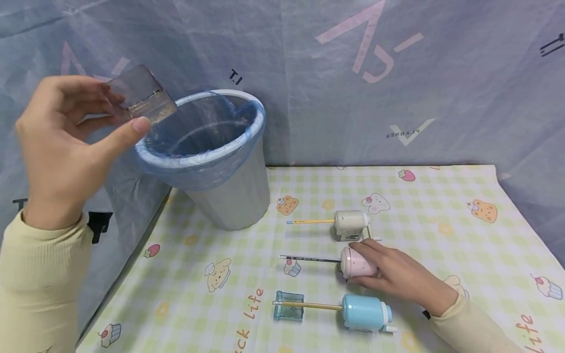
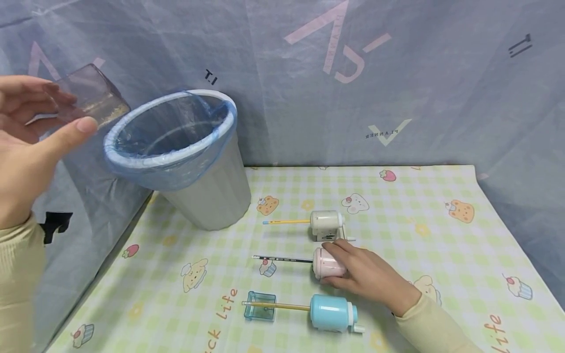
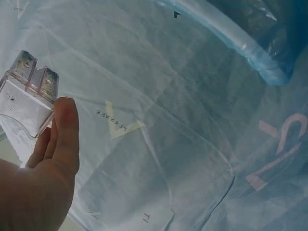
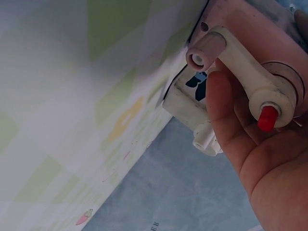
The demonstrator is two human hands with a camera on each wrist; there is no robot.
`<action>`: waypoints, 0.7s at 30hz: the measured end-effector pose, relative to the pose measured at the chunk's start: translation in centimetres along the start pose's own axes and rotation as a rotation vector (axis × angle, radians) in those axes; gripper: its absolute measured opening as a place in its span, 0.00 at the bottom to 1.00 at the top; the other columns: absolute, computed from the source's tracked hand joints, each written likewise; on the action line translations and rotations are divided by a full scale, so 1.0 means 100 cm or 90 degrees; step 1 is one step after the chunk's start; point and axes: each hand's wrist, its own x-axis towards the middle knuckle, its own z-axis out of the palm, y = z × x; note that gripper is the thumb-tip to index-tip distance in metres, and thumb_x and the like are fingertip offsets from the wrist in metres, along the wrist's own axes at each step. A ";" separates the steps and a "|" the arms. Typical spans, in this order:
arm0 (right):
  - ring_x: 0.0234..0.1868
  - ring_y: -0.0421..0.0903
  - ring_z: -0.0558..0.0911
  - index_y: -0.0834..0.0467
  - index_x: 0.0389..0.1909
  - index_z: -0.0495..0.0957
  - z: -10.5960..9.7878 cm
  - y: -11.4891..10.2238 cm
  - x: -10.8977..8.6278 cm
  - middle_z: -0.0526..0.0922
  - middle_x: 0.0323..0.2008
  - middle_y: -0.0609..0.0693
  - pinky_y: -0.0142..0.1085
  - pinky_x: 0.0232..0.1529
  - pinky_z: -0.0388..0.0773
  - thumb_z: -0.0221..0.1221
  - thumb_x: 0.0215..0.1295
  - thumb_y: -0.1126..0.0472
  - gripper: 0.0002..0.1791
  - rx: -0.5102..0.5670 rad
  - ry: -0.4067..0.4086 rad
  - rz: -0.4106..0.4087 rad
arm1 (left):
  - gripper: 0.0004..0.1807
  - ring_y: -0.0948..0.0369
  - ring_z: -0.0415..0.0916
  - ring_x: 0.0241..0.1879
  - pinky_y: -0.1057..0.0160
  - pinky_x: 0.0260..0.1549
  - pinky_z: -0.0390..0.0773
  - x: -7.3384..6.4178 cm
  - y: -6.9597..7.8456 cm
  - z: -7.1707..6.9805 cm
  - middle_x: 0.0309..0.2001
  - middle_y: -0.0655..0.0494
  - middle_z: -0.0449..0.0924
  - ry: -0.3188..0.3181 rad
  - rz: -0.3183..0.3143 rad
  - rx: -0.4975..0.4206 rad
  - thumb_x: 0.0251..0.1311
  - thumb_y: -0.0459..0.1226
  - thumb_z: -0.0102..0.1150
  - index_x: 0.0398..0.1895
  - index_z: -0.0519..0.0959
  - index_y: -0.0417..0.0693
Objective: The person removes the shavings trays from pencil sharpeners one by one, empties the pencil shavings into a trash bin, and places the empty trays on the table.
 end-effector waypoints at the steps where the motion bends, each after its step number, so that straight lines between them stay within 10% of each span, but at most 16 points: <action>1: 0.38 0.31 0.76 0.60 0.66 0.78 0.000 0.000 0.000 0.80 0.50 0.42 0.33 0.35 0.80 0.78 0.61 0.47 0.36 -0.001 0.000 0.001 | 0.26 0.60 0.84 0.46 0.71 0.51 0.82 0.002 -0.001 0.000 0.49 0.53 0.86 -0.006 -0.005 0.008 0.54 0.30 0.80 0.57 0.82 0.42; 21: 0.38 0.31 0.76 0.59 0.65 0.79 0.001 0.000 0.000 0.80 0.49 0.42 0.34 0.34 0.80 0.78 0.61 0.49 0.35 0.003 -0.002 0.010 | 0.25 0.64 0.82 0.46 0.72 0.50 0.79 0.036 -0.021 0.012 0.47 0.60 0.83 -0.082 -0.143 0.015 0.58 0.35 0.79 0.58 0.80 0.50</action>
